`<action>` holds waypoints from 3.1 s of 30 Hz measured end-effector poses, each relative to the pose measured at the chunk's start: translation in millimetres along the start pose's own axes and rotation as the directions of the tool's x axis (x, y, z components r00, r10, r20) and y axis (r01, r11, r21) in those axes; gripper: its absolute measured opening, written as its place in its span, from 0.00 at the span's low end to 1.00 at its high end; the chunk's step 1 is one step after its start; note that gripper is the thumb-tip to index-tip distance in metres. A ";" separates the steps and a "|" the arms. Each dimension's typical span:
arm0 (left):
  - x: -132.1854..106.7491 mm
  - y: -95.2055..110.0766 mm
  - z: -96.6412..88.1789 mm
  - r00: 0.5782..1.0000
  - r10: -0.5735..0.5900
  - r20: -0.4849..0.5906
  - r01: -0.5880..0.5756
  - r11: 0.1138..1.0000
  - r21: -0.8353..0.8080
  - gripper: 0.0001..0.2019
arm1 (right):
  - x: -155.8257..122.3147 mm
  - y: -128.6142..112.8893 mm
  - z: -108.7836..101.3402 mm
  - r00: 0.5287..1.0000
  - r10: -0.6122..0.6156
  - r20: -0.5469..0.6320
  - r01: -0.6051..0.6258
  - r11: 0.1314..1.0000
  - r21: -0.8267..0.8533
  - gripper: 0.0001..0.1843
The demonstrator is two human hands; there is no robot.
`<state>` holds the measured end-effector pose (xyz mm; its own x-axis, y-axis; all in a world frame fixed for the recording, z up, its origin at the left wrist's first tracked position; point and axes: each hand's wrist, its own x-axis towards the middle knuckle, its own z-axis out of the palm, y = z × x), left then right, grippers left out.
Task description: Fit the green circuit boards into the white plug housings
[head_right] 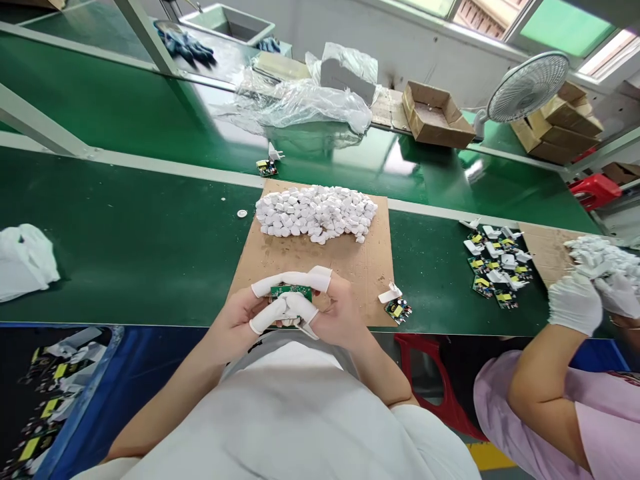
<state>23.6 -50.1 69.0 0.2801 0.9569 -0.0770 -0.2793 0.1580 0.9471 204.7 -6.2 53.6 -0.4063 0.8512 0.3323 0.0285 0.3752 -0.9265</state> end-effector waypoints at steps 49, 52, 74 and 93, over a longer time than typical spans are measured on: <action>3.5 -16.8 -6.1 0.958 0.000 -0.287 0.034 0.993 0.112 0.24 | 0.3 -12.1 -20.3 0.988 -0.072 0.137 0.119 0.920 -0.373 0.10; -0.3 -18.2 -5.7 0.967 0.027 -0.255 0.006 0.992 0.129 0.22 | -0.9 -14.8 -18.5 0.990 -0.085 0.109 0.118 0.933 -0.341 0.09; 3.3 -26.6 4.9 0.890 -0.017 -0.455 0.008 1.000 -0.020 0.25 | -9.6 -21.7 -9.8 0.968 -0.185 -0.169 0.101 0.905 -0.413 0.10; 10.1 -13.3 3.7 0.943 0.051 -0.329 -0.031 0.997 0.065 0.24 | -6.9 -7.3 -3.0 0.996 0.004 -0.084 -0.020 0.980 -0.197 0.14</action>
<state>33.6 -43.4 56.7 -0.0526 0.9905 -0.1269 -0.2272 0.1119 0.9674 210.0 -13.6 58.6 -0.3276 0.8805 0.3426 0.2164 0.4229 -0.8800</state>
